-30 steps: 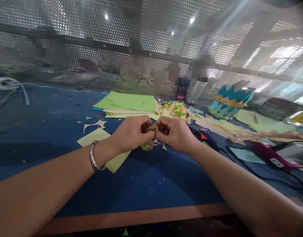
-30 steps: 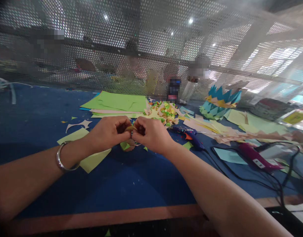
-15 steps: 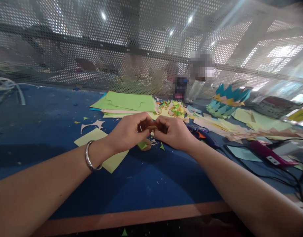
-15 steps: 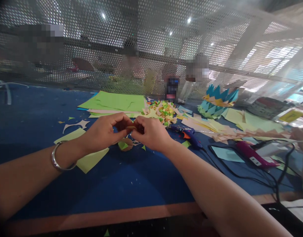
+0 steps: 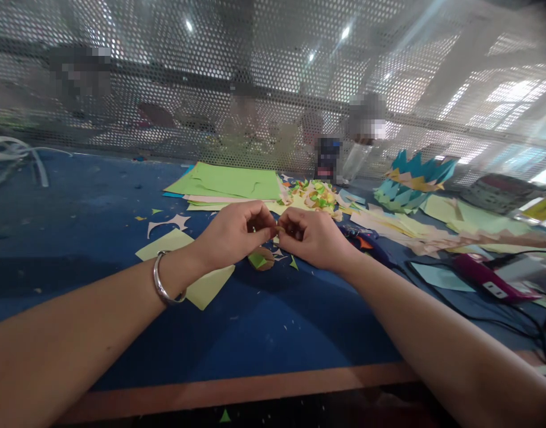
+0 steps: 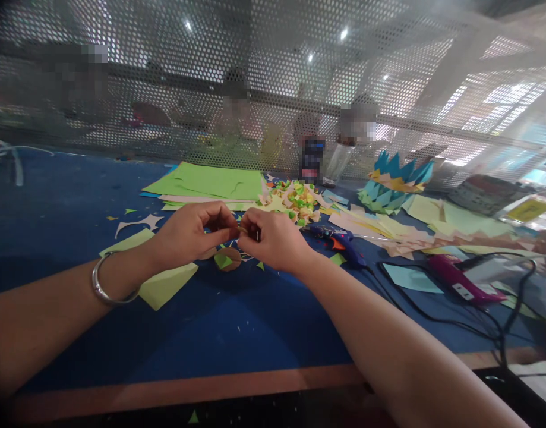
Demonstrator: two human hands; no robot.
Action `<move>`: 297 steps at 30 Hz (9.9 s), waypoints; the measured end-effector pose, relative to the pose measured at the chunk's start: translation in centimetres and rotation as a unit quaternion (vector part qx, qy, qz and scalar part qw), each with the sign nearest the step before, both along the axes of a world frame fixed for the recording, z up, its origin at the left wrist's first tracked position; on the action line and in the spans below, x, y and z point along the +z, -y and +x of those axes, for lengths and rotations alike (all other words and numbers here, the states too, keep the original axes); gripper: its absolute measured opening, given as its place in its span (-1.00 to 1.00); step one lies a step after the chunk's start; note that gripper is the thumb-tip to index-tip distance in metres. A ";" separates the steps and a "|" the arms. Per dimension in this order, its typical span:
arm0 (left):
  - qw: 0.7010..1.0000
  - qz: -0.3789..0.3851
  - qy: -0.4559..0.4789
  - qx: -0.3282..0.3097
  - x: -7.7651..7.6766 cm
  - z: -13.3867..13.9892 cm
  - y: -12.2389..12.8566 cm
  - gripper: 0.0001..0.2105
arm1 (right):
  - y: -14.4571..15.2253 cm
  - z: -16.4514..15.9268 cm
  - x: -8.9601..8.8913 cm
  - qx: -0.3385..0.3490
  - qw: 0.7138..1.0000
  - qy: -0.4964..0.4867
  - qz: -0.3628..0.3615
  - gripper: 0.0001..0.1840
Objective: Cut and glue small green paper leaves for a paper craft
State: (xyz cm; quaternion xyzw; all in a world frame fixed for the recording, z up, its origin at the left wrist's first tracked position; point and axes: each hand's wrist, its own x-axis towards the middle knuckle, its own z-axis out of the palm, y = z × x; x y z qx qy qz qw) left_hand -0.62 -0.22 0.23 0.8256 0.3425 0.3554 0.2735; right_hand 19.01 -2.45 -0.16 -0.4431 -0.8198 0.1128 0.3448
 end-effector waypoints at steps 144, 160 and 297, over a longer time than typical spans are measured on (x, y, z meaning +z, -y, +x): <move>0.987 -0.116 0.101 -0.045 0.6 -0.2 0.2 -0.78 | 0.0 -0.1 0.4 0.074 0.951 -0.270 -0.128 -0.78; 0.995 -0.046 -0.081 -0.017 -0.2 -2.1 -2.2 -0.92 | -0.5 0.5 0.2 0.030 0.987 -0.148 -0.050 -0.88; 0.924 -0.253 0.286 0.005 0.0 0.8 2.0 -0.61 | 1.6 -0.5 -0.4 0.038 0.958 -0.256 -0.119 -0.74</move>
